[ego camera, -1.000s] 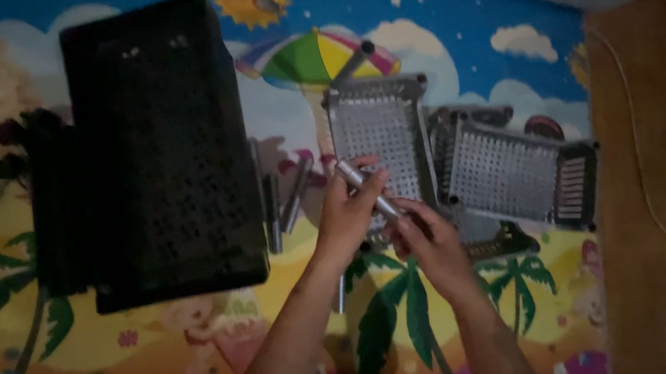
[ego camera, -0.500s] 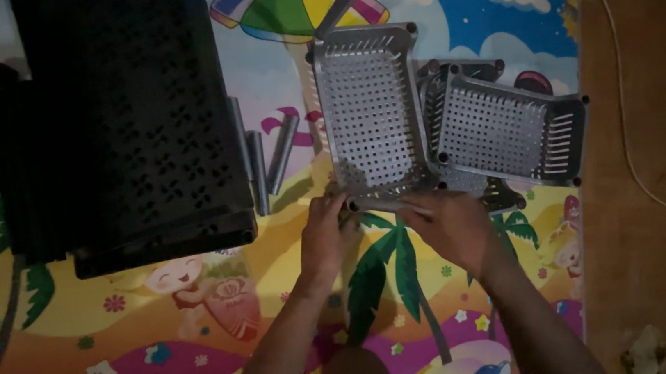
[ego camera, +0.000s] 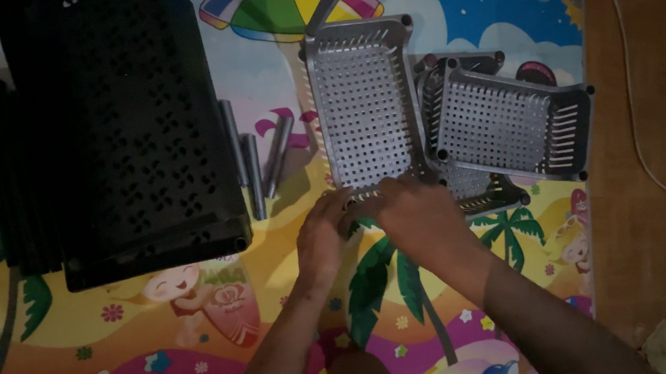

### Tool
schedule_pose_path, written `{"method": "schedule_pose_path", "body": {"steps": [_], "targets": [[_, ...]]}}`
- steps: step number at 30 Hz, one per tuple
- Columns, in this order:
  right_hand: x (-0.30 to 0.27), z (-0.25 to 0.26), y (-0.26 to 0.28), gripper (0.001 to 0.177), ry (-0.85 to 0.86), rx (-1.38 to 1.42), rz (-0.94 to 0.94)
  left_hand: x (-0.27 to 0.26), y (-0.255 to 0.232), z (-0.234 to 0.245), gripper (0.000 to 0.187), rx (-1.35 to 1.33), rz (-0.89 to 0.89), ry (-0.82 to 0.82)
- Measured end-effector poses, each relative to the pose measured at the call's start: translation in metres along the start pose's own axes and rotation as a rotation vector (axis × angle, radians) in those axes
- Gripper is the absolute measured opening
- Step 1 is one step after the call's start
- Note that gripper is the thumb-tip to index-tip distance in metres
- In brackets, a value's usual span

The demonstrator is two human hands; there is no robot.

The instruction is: The person assembles a small metal stool by inserting metal legs into perforated trays and securing them with plastic caps. The person handles the trays, legs, and caps by hand, stacking the trays and attaching the legs to form a two-tiered stool.

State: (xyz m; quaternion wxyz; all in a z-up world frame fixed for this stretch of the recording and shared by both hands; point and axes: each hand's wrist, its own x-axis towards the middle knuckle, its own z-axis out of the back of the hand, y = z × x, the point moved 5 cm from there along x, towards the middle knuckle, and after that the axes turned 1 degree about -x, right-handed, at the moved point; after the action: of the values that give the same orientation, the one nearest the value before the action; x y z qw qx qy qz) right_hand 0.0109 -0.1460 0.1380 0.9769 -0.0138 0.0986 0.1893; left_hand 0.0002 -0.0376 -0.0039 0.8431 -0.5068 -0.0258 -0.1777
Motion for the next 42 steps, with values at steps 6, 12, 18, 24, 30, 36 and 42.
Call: {"method": "schedule_pose_path", "body": {"steps": [6, 12, 18, 24, 30, 36, 42], "targets": [[0.022, -0.003, -0.004, 0.018, 0.126, -0.118, 0.011, -0.003, 0.022, -0.02, 0.036, -0.99, 0.941, 0.193], [0.032, -0.018, 0.001, 0.014, 0.074, -0.088, 0.077, 0.013, 0.016, -0.012, 0.033, -0.027, 0.138, 0.138], [0.039, -0.036, 0.007, 0.013, 0.152, -0.067, 0.092, 0.006, 0.029, -0.018, 0.046, -0.131, 0.101, 0.117], [0.038, -0.043, 0.006, 0.016, 0.258, -0.025, -0.009, 0.006, 0.031, -0.022, 0.052, -0.16, 0.198, 0.188], [0.031, -0.044, 0.003, 0.027, 0.249, 0.133, -0.316, 0.002, 0.034, -0.031, 0.052, -0.137, 0.308, 0.278], [0.037, -0.052, 0.007, 0.014, 0.267, -0.079, -0.022, -0.013, 0.042, -0.043, 0.031, -1.313, 0.896, 0.044], [0.037, -0.037, -0.001, 0.015, 0.293, 0.002, -0.116, -0.001, 0.033, -0.029, 0.032, -0.683, 0.72, 0.231]]}}
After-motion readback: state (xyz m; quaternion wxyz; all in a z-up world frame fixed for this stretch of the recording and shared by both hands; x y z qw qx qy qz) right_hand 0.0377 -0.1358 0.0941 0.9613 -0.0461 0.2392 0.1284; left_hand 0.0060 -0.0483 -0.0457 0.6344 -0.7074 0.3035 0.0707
